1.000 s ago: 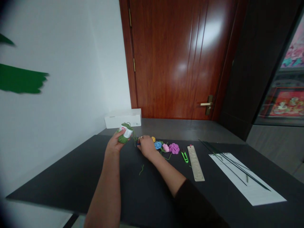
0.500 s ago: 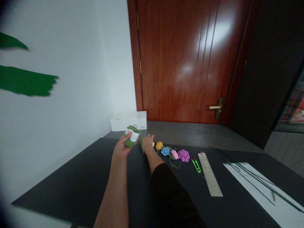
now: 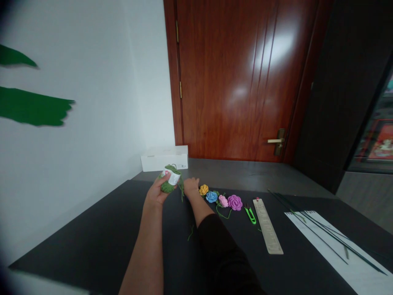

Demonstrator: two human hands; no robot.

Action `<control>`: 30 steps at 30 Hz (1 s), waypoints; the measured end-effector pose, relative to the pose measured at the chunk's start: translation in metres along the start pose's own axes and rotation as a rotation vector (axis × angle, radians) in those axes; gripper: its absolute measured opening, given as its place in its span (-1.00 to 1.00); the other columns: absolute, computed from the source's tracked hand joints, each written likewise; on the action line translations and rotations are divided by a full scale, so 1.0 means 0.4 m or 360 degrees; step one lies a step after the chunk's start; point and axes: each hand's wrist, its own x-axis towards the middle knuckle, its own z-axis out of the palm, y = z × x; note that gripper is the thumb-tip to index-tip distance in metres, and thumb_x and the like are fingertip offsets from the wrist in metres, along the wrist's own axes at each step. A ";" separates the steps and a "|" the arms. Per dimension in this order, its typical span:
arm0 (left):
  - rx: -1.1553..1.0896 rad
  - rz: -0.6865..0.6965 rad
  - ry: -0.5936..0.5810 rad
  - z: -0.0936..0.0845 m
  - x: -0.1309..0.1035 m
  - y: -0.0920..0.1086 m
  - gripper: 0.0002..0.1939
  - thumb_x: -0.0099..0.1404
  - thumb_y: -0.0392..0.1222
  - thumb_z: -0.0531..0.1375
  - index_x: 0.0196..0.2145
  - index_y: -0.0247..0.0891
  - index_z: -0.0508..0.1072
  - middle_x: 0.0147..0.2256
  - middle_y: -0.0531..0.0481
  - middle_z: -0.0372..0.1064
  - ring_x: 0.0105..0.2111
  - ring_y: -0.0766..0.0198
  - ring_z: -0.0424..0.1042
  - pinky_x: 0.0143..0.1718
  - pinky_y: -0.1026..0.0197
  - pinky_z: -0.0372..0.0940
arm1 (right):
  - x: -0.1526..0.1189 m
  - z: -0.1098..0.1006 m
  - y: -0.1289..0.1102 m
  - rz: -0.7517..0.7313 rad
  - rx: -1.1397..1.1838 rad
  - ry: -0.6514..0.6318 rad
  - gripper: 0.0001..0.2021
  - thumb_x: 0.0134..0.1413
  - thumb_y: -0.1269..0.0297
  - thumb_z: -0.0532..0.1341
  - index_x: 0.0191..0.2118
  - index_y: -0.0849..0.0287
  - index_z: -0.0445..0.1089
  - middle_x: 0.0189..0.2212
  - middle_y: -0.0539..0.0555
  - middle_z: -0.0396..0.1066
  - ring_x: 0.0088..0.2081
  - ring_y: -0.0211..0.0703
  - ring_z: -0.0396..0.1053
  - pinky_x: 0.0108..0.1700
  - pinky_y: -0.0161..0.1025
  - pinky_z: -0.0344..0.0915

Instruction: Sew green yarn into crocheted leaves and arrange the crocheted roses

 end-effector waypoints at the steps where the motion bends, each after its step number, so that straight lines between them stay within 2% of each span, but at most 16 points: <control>1: 0.0012 -0.0003 0.0001 -0.002 0.001 -0.001 -0.58 -0.10 -0.24 0.48 -0.27 -0.34 0.47 -0.45 -0.03 0.53 -0.56 0.22 0.51 -0.62 0.31 0.33 | 0.003 0.003 -0.003 -0.0013 -0.0008 0.0001 -0.80 0.13 0.34 0.27 -0.11 0.15 0.54 -0.03 0.27 0.53 0.09 0.16 0.37 0.12 0.11 0.14; 5: 0.0038 0.0010 -0.0023 -0.011 0.007 -0.005 -0.62 -0.05 -0.23 0.47 -0.27 -0.34 0.48 -0.42 -0.05 0.54 -0.54 0.22 0.51 -0.59 0.29 0.35 | 0.010 0.014 -0.019 -0.0150 -0.0049 0.0038 -0.80 0.16 0.33 0.25 -0.11 0.19 0.54 -0.05 0.31 0.53 0.10 0.24 0.34 0.18 0.28 0.04; 9: -0.0051 0.0039 -0.0018 -0.014 0.014 -0.012 -0.57 -0.08 -0.28 0.48 -0.21 -0.33 0.51 -0.40 -0.07 0.57 -0.40 0.13 0.57 -0.40 0.23 0.45 | -0.016 0.015 -0.058 -0.0474 -0.0058 0.0103 -0.72 0.16 0.28 0.26 -0.01 0.20 0.48 0.06 0.29 0.46 0.11 0.22 0.32 0.20 0.31 0.04; 12: -0.0106 0.0054 0.0036 -0.013 0.014 -0.013 -0.54 -0.11 -0.30 0.48 -0.21 -0.33 0.51 -0.42 -0.06 0.57 -0.37 0.13 0.58 -0.34 0.22 0.46 | -0.075 0.011 -0.103 -0.0740 -0.0049 0.0157 -0.72 0.21 0.31 0.23 0.02 0.21 0.44 0.04 0.24 0.45 0.09 0.11 0.31 0.22 0.21 0.07; 15: -0.0083 0.0045 0.0096 -0.018 0.010 -0.011 -0.56 -0.12 -0.28 0.48 -0.25 -0.34 0.50 -0.45 -0.02 0.56 -0.48 0.19 0.55 -0.47 0.28 0.42 | -0.172 0.011 -0.120 -0.0970 -0.0048 0.0179 -0.78 0.27 0.29 0.18 -0.07 0.27 0.47 -0.08 0.24 0.49 0.05 0.07 0.31 0.24 0.12 0.06; 18: -0.0003 0.0030 0.0088 -0.026 0.011 -0.009 -0.61 -0.09 -0.25 0.47 -0.28 -0.34 0.49 -0.44 -0.03 0.55 -0.53 0.23 0.52 -0.58 0.30 0.37 | -0.284 0.013 -0.072 -0.1198 0.0017 0.0136 -0.85 0.23 0.26 0.25 -0.32 0.20 0.50 -0.31 0.14 0.50 -0.06 0.02 0.34 0.17 0.06 0.08; 23: 0.0103 0.0004 0.0053 -0.021 0.018 -0.012 -0.62 -0.07 -0.25 0.45 -0.27 -0.34 0.48 -0.46 -0.02 0.53 -0.57 0.22 0.49 -0.63 0.29 0.35 | -0.417 0.016 0.089 -0.1280 0.0543 -0.0003 -0.90 0.17 0.32 0.32 -0.37 0.18 0.50 -0.39 0.06 0.52 -0.21 -0.13 0.41 -0.04 -0.19 0.19; 26: 0.0171 -0.0030 0.0049 -0.006 0.013 -0.015 -0.60 -0.08 -0.27 0.46 -0.26 -0.33 0.48 -0.46 -0.01 0.53 -0.57 0.24 0.48 -0.63 0.29 0.35 | -0.454 0.019 0.170 -0.1187 0.0867 -0.0019 -0.89 0.20 0.35 0.29 -0.37 0.19 0.49 -0.39 0.06 0.53 -0.26 -0.16 0.43 -0.09 -0.24 0.24; 30: 0.0258 -0.0092 0.0004 0.014 -0.001 -0.022 -0.60 -0.13 -0.29 0.47 -0.30 -0.33 0.48 -0.46 -0.01 0.53 -0.56 0.24 0.49 -0.61 0.29 0.36 | -0.480 0.013 0.225 -0.0826 0.1172 0.0033 -0.90 0.25 0.35 0.22 -0.27 0.20 0.49 -0.32 0.09 0.51 -0.24 -0.15 0.44 -0.19 -0.28 0.29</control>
